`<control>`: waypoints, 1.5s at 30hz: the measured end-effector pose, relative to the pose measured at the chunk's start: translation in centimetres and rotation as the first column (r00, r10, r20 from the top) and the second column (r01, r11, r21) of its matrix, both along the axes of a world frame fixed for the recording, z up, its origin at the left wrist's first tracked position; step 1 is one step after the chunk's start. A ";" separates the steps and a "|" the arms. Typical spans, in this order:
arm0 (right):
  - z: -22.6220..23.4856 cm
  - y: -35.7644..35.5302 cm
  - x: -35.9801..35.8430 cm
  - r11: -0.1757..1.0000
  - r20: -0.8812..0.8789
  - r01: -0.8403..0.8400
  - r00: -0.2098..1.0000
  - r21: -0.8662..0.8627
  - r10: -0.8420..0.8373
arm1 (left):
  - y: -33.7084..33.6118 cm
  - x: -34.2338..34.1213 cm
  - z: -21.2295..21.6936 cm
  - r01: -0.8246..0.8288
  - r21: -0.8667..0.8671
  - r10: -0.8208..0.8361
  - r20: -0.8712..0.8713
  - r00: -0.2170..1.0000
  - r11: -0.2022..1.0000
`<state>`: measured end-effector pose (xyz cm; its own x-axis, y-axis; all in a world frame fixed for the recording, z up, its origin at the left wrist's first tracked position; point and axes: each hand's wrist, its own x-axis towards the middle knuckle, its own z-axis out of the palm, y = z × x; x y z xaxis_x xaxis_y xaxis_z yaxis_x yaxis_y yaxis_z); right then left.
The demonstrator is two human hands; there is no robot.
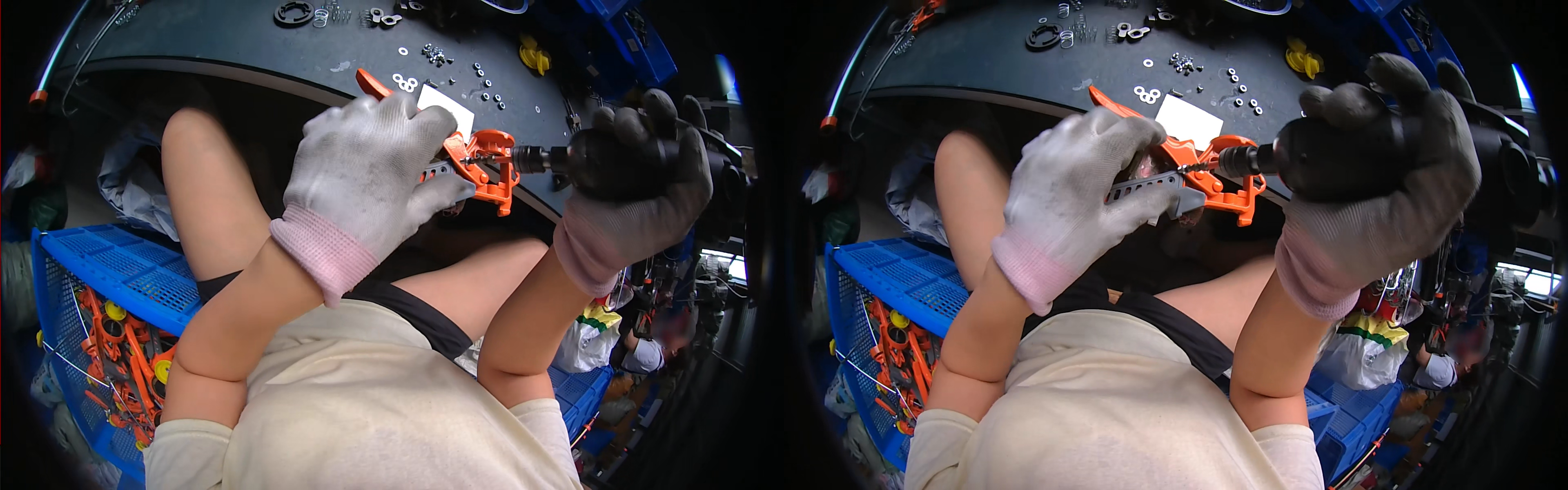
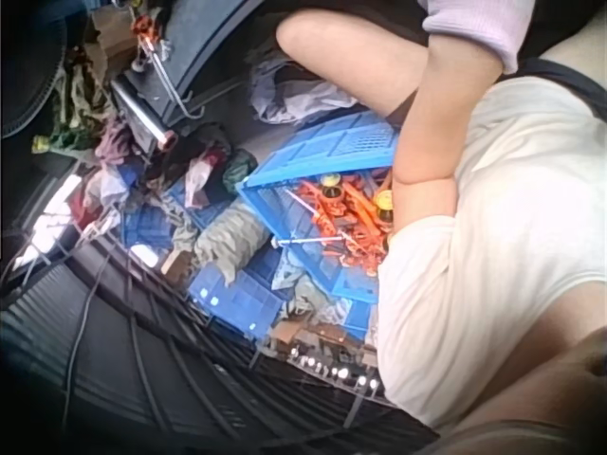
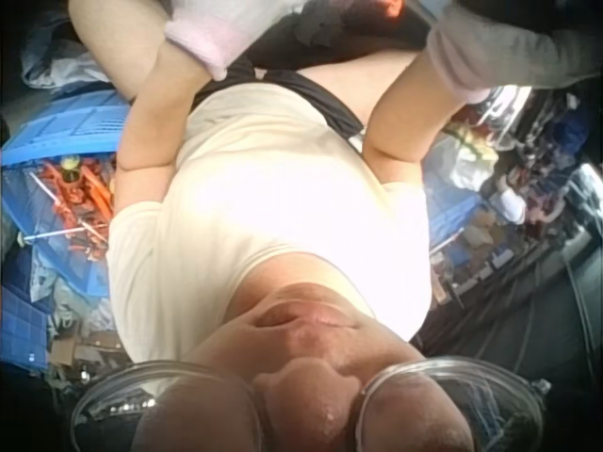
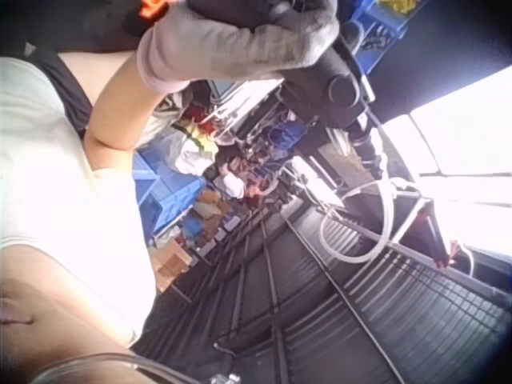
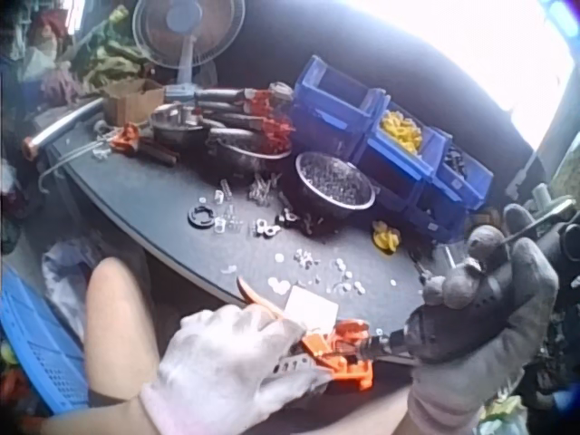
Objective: Assembling small plastic and metal components using a power screwdriver.
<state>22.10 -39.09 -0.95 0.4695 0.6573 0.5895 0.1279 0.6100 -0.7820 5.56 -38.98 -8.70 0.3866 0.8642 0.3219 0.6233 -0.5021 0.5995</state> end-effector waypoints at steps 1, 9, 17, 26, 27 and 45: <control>0.0 -0.1 0.0 0.998 -0.012 0.062 0.998 0.029 -0.061 | 0.2 0.2 0.1 0.008 0.136 -0.024 0.118 0.993 0.991; 1.4 -4.0 3.5 0.920 -0.270 -0.325 0.886 0.219 0.377 | 5.3 -0.8 1.1 0.083 0.130 -0.098 0.110 0.989 0.988; -1.9 -8.4 4.8 0.914 -0.423 -0.407 0.829 -0.005 0.367 | 14.7 -1.3 -2.0 0.053 0.210 -0.002 -0.234 0.972 0.976; -7.9 -12.7 3.1 0.476 -0.085 -0.200 0.964 -0.856 0.252 | -3.4 7.9 2.0 0.633 0.278 -0.678 0.108 0.727 0.722; -8.2 -12.7 3.2 0.472 -0.088 -0.210 0.960 -0.856 0.267 | -3.2 7.5 2.3 0.623 0.275 -0.667 0.107 0.737 0.732; -12.0 -15.8 2.1 0.679 0.533 0.103 0.707 -0.727 0.464 | 0.0 7.4 7.6 0.875 -0.336 -0.936 -0.085 0.342 0.350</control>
